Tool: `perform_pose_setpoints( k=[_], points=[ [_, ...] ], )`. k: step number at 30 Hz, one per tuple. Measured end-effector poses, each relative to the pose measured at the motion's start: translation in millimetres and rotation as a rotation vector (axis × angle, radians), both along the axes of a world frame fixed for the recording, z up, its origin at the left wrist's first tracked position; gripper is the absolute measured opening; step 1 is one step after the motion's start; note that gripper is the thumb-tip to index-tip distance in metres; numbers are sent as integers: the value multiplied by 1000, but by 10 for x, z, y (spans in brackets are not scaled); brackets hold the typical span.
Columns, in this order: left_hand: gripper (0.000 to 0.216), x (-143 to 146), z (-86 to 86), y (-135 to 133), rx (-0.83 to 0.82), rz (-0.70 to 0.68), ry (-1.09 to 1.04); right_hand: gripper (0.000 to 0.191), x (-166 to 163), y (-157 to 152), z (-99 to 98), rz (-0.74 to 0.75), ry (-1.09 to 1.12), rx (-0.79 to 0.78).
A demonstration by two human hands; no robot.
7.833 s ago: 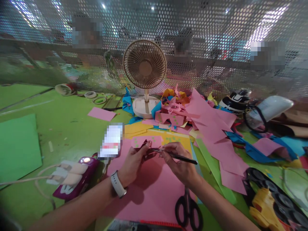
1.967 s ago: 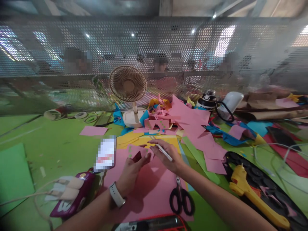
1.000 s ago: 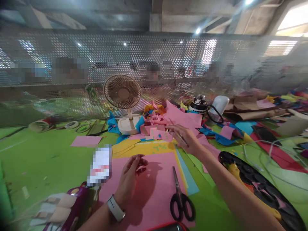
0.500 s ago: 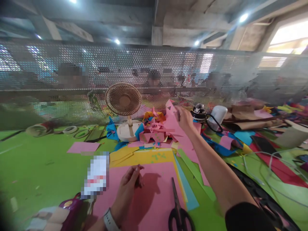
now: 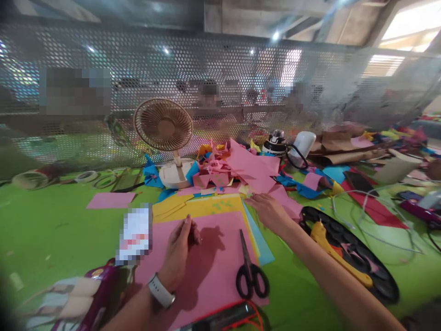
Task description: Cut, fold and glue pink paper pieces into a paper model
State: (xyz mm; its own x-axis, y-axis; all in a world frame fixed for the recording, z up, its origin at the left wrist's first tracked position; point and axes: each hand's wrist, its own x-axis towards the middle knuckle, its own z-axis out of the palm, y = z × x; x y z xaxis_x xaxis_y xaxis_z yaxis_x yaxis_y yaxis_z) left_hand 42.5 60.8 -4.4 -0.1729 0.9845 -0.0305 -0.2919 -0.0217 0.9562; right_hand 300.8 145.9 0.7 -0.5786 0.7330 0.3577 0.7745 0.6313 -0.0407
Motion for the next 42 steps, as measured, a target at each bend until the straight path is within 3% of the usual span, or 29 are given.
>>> perform_pose_setpoints(
  k=[10, 14, 17, 19, 21, 24, 28, 30, 32, 35, 37, 42],
  points=[
    [25, 52, 81, -67, 91, -90, 200, 52, 84, -14, -124, -163, -145, -90],
    [31, 74, 107, -118, 116, -178, 241, 47, 44, -101, -1, -173, -102, -120],
    [37, 95, 128, -148, 124, -190, 304, 32, -89, -332, 172, -112, -59, -167],
    [36, 103, 146, -157, 143, -193, 367, 22, -207, -556, 250, 8, -40, -303],
    [27, 101, 160, -154, 178, -197, 442, 26, -303, -774, 270, 63, -69, -403],
    [23, 76, 131, -133, 247, -274, 675, 30, -332, -961, 226, 6, -115, -376],
    [52, 42, -34, -120, 311, -436, 1218, 25, -222, -892, 183, -148, -178, -365],
    [64, 37, -126, -134, 316, -405, 1428, 25, -212, -820, 178, -207, -187, -322],
    [71, 37, -186, -153, 312, -350, 1575, 32, -275, -779, 152, -133, -123, -280],
    [74, 34, -208, -174, 299, -342, 1703, 53, -432, -745, 31, 228, -34, -352],
    [76, 31, -200, -182, 284, -375, 1741, 65, -494, -682, -77, 362, -65, -427],
    [78, 39, -201, -198, 284, -362, 1756, 81, -495, -416, -214, 42, -23, -415]
  ],
)
